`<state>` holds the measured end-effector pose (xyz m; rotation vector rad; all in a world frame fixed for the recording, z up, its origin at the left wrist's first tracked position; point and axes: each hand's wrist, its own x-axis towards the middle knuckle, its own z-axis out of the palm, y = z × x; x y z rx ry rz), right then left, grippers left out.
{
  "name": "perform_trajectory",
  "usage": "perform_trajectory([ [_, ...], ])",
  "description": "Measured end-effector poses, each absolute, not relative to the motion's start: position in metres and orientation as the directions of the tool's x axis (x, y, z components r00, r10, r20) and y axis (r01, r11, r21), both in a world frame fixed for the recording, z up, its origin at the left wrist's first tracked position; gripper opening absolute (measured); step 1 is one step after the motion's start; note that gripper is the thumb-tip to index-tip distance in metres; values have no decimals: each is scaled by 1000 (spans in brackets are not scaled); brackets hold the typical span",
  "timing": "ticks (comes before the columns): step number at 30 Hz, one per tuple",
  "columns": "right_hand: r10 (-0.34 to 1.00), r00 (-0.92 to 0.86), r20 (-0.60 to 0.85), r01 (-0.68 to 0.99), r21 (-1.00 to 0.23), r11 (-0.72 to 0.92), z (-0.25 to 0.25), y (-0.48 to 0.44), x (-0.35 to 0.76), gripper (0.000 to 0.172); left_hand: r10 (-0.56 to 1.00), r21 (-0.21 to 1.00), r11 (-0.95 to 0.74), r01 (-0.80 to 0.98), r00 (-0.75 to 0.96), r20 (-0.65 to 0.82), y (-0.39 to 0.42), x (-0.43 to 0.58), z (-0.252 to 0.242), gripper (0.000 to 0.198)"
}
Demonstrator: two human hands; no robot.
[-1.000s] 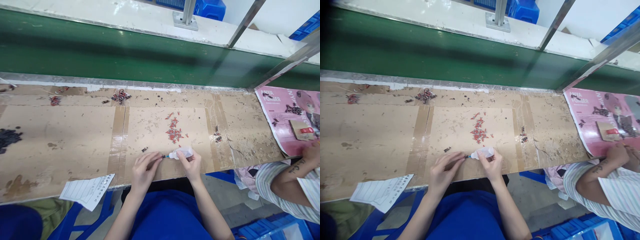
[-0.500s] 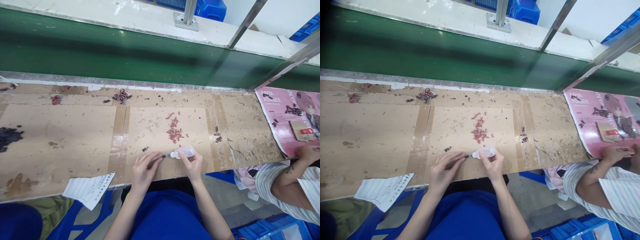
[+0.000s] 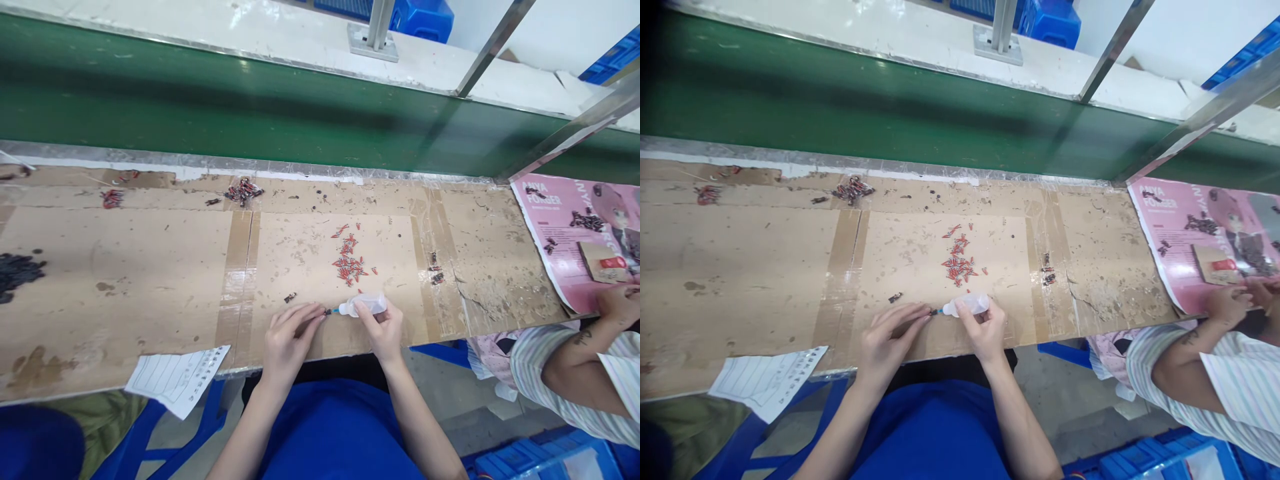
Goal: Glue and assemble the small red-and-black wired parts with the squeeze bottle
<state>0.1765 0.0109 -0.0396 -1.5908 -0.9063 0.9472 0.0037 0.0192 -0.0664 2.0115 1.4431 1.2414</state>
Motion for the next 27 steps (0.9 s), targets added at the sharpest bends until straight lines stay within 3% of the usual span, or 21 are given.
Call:
perform_trajectory([
  [7,896,430,-113,90,-982,-167,-40,9,177,25,903,729,-391,561,81,422,18,3,-68,10],
  [14,763,646,31,48,-999,0,-36,9,177,33,923,777,-353,521,60,380,20,4,-72,13],
  [18,900,422,113,113,-991,71,-30,20,164,35,929,786,-352,508,91,358,22,2,-72,12],
  [21,949,247,198,248,-959,136,-29,31,149,35,936,797,-339,500,93,340,18,-6,-67,13],
  [27,980,158,121,547,-837,15,-42,41,132,35,980,861,-170,479,-9,199,5,-37,-45,16],
])
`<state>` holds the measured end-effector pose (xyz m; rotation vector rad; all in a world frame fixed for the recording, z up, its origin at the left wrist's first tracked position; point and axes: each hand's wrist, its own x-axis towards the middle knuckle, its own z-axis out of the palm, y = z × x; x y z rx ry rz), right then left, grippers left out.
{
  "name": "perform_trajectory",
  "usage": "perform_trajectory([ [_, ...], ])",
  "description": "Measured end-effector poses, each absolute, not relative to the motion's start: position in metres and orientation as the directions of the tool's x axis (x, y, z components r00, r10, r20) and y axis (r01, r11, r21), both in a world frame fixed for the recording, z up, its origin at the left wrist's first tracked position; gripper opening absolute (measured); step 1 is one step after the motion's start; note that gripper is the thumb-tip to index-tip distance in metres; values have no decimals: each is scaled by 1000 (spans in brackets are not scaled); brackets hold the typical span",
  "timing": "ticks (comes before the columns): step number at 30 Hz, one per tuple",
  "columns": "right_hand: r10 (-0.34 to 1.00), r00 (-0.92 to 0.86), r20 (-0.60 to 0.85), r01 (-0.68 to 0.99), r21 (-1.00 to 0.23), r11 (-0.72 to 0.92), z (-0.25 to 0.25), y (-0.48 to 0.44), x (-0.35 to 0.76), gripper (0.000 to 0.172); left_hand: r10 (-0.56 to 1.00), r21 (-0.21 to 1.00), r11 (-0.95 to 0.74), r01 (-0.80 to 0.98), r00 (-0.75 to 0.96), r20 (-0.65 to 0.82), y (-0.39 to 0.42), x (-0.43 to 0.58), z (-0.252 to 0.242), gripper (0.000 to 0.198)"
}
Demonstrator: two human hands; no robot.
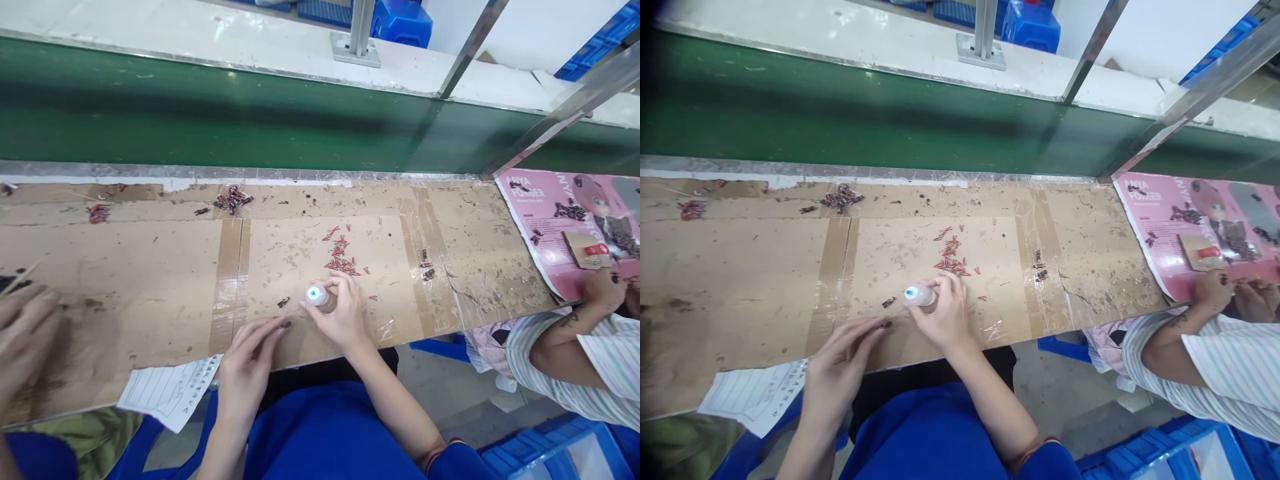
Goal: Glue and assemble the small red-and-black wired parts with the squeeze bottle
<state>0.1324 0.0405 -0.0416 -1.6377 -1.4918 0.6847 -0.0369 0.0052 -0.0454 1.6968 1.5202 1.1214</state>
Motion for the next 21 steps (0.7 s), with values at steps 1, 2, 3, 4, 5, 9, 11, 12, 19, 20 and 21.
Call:
perform_trajectory([
  [1,981,147,126,568,-823,20,-43,39,136,40,983,870,-148,470,-25,181,4,-40,-43,16],
  [2,981,135,137,588,-808,32,-43,36,142,48,985,879,-133,458,-41,170,4,-42,-41,16],
  [3,980,125,156,610,-791,48,-42,32,151,57,986,888,-123,442,-51,162,4,-43,-39,15],
  [4,976,125,176,635,-770,57,-41,28,161,62,987,898,-115,426,-56,153,3,-43,-39,14],
  [5,971,141,194,663,-746,53,-39,24,172,60,987,906,-112,409,-60,150,3,-42,-39,13],
  [9,931,307,199,750,-652,-108,-39,9,215,25,982,925,-131,356,-81,170,2,-33,-41,11],
  [11,922,340,185,755,-638,-151,-41,5,225,23,981,932,-152,329,-69,184,1,-28,-39,10],
  [12,922,343,181,751,-642,-154,-43,4,227,25,981,935,-158,317,-53,184,1,-26,-36,10],
  [19,932,361,-31,467,-859,-209,-30,1,208,24,993,967,-121,224,35,116,-1,-9,-19,16],
  [20,934,351,-68,395,-894,-213,-25,-1,203,22,994,968,-107,226,39,101,-1,-7,-18,15],
  [21,938,334,-91,324,-924,-205,-19,-2,197,20,995,968,-95,230,35,89,0,-5,-17,16],
])
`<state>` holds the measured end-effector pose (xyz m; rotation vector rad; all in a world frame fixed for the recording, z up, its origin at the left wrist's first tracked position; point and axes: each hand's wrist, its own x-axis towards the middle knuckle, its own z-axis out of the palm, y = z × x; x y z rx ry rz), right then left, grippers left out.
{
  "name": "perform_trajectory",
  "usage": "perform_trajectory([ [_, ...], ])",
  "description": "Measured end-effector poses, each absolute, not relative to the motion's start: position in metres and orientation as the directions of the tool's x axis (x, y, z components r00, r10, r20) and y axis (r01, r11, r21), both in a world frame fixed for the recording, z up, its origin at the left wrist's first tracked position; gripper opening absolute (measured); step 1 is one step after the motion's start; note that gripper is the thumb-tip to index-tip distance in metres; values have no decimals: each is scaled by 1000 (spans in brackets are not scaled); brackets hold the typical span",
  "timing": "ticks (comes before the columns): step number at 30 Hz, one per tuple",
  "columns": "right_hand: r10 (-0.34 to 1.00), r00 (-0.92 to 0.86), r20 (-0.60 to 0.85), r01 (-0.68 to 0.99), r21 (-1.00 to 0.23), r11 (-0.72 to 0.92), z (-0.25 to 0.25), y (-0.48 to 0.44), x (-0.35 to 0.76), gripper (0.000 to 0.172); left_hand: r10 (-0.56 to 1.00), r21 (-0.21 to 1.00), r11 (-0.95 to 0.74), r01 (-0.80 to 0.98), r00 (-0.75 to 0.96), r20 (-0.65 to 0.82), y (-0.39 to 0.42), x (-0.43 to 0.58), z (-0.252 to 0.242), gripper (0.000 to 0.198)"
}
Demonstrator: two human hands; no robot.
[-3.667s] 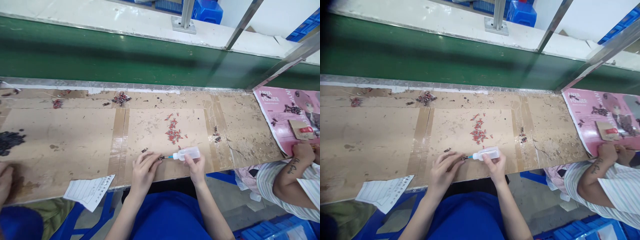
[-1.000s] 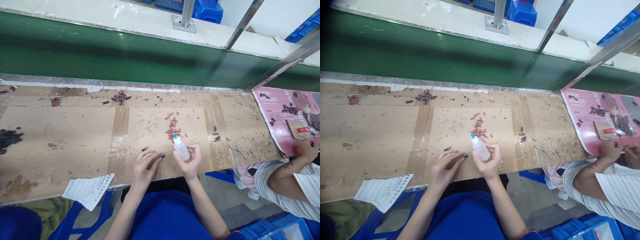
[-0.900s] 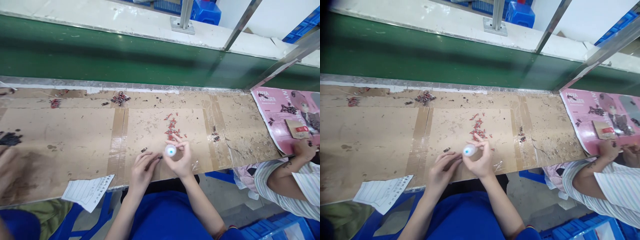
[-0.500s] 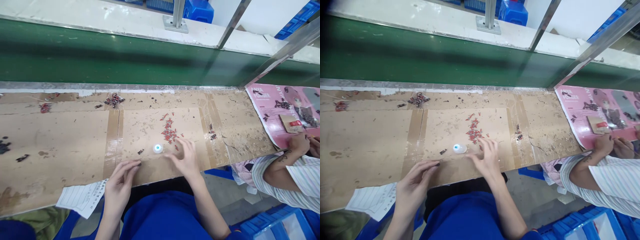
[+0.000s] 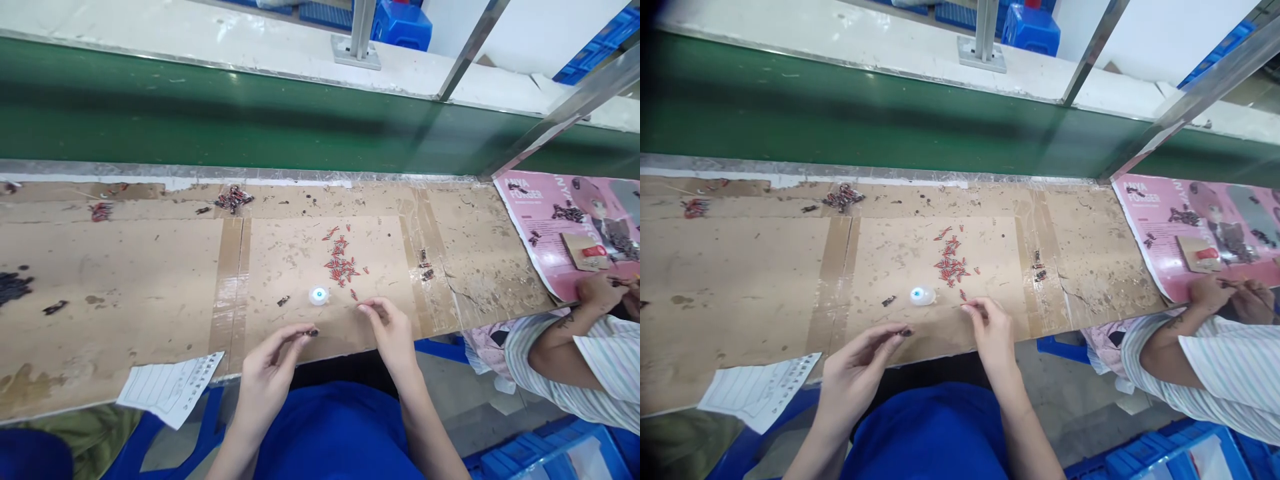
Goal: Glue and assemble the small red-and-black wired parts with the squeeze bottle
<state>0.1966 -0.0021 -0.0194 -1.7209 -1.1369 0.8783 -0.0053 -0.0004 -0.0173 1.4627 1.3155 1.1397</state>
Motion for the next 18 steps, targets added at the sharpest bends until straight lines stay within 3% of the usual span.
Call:
perform_trajectory([
  [5,977,204,-65,85,-993,-84,7,-9,169,5,997,965,-81,250,12,81,0,1,-15,17],
  [18,983,158,-94,125,-986,-114,7,-4,167,7,998,983,-15,183,61,4,1,6,-15,17],
])
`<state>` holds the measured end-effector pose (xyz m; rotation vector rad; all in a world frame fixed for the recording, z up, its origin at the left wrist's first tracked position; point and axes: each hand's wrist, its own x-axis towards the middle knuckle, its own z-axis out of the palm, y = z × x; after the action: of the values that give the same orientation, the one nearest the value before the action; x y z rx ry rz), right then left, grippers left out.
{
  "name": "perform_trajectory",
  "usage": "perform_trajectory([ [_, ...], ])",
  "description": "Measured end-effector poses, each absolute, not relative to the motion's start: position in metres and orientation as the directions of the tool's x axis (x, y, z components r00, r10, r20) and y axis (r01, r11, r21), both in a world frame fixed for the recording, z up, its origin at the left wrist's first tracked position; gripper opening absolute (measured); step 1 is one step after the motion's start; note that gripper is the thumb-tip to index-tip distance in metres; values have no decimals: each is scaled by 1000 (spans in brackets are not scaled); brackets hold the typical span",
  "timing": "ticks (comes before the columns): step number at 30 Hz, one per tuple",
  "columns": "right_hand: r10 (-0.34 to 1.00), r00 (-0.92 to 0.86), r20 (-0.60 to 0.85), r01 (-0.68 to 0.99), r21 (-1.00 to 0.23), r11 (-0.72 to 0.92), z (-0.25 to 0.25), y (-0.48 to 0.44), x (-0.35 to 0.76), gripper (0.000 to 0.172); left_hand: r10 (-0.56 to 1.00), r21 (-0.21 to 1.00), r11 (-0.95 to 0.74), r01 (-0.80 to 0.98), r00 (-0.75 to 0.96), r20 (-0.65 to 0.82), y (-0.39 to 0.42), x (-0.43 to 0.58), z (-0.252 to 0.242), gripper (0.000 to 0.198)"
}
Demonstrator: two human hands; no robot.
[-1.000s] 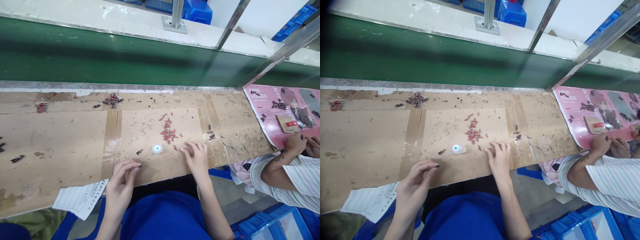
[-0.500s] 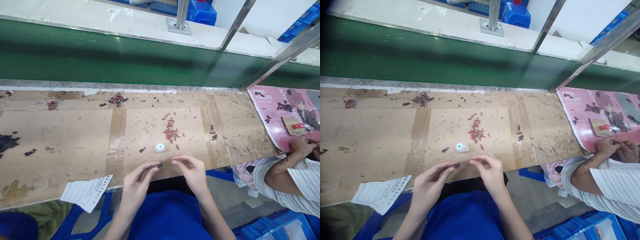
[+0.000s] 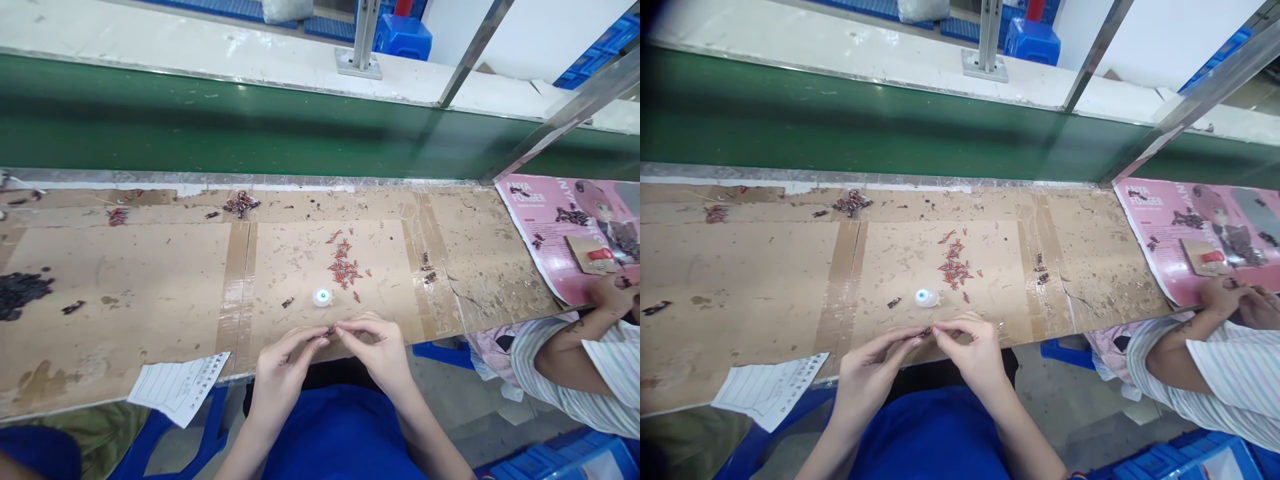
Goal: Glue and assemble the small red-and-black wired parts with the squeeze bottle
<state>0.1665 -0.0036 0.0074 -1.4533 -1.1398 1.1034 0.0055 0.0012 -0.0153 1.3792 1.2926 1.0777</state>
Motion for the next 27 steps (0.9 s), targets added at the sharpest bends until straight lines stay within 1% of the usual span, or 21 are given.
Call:
perform_trajectory([
  [4,972,114,-204,62,-975,-212,7,-1,167,9,996,992,-11,127,92,0,6,6,-16,11],
  [6,971,121,-205,46,-976,-212,7,0,168,10,995,995,6,104,100,-16,11,7,-15,9],
  [10,978,185,-92,110,-987,-114,8,1,169,7,987,995,76,63,137,-84,17,9,-12,14],
  [13,981,192,3,154,-988,-28,8,2,169,11,978,990,129,59,160,-137,17,11,-11,18],
  [16,984,175,39,145,-989,13,8,1,169,13,981,988,123,90,142,-135,15,13,-11,20],
  [18,985,174,1,121,-992,-21,7,1,169,11,984,986,108,127,130,-125,13,15,-10,20],
  [21,976,169,-135,12,-990,-139,4,2,172,8,983,981,103,164,137,-126,11,17,-7,19],
  [24,951,116,-285,-149,-952,-267,1,3,177,18,977,980,115,165,159,-142,11,18,-2,20],
  [27,927,47,-373,-241,-904,-352,-1,6,182,26,971,980,135,150,178,-161,10,19,3,19],
])
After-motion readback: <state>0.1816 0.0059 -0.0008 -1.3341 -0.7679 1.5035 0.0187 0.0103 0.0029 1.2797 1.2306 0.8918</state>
